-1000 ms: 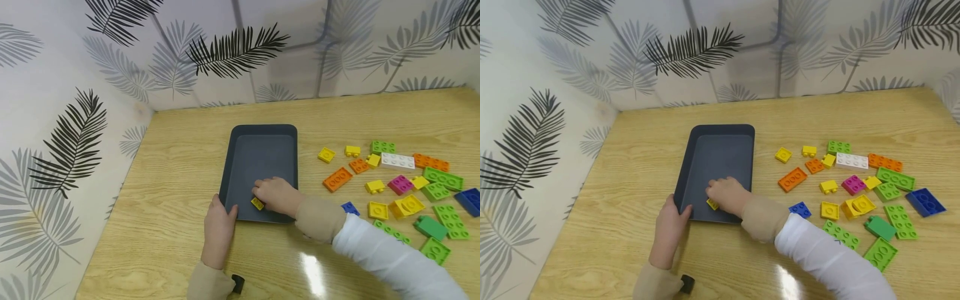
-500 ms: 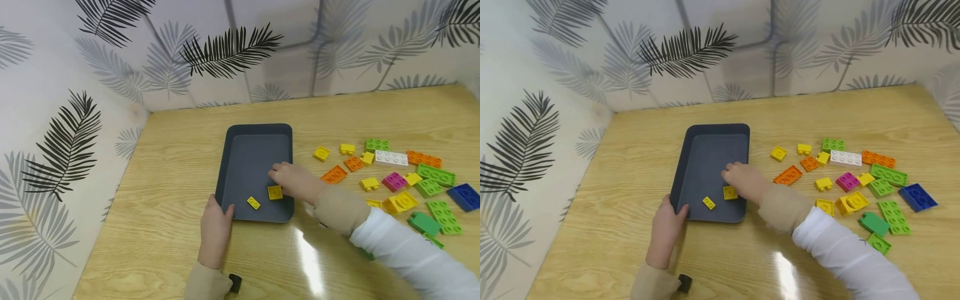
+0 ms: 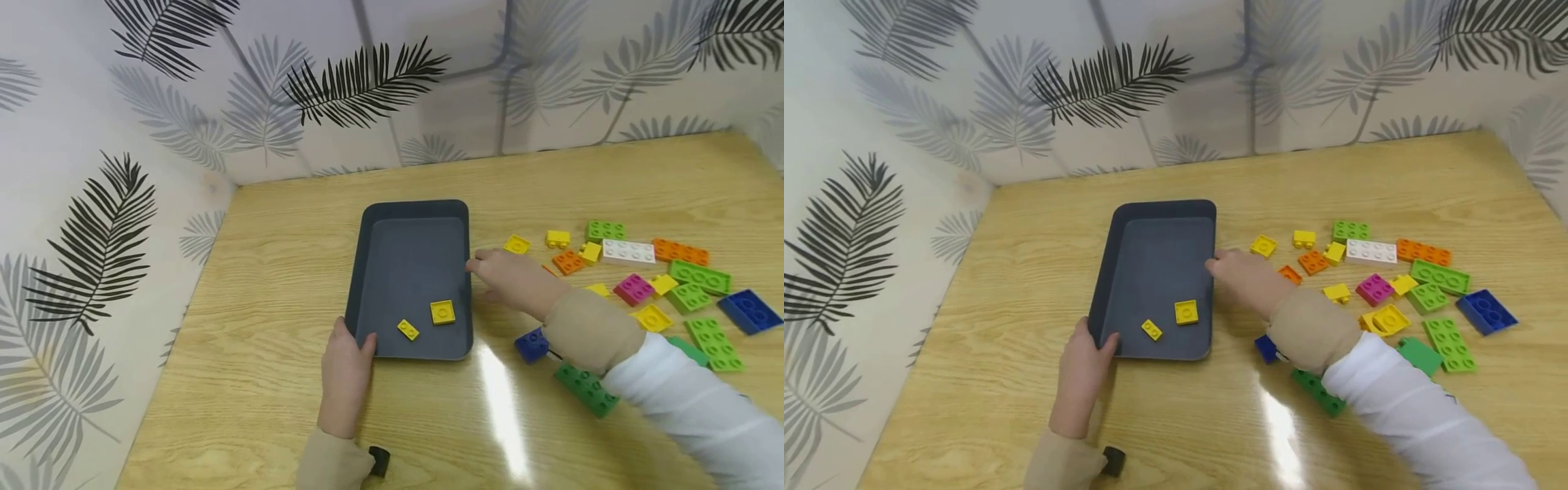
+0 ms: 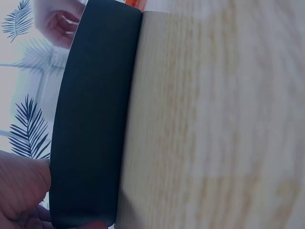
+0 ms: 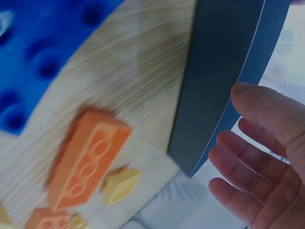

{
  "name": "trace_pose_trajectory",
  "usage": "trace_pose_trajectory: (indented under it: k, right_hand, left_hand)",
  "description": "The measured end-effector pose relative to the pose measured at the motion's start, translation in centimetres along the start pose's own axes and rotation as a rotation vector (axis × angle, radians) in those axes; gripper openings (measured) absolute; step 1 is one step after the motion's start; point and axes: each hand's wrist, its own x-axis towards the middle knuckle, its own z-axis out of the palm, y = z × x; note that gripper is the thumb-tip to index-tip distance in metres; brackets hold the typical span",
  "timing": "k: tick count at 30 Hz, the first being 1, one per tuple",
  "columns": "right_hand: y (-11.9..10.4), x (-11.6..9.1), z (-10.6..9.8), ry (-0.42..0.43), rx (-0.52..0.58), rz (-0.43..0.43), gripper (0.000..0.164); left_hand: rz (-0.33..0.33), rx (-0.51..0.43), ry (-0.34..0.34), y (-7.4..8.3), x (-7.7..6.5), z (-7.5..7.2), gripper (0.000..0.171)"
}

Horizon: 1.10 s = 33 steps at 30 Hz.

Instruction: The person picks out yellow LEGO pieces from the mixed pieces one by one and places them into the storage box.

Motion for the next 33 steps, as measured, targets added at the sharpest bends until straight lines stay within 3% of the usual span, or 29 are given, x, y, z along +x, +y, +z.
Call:
trace_pose_trajectory:
  k: [6,12,20,33]
  right_hand:
    - [1.8,-1.3,-0.1,-0.031,0.031,0.054,0.045]
    - [3.9,-2.7,0.5,0.006,0.048,0.074,0.040]
    - [6.4,-4.4,1.1,-0.017,0.083,0.126,0.036]
    - [9.4,-6.5,2.3,-0.104,0.097,0.233,0.033]
  left_hand:
    - [0.009,0.000,0.009,0.0,0.0,0.0,0.065]
    - [0.013,0.006,0.013,0.0,-0.1,0.0,0.065]
    - [0.011,-0.001,-0.001,0.0,0.0,0.0,0.065]
    - [0.009,-0.002,-0.010,0.2,-0.2,-0.1,0.064]
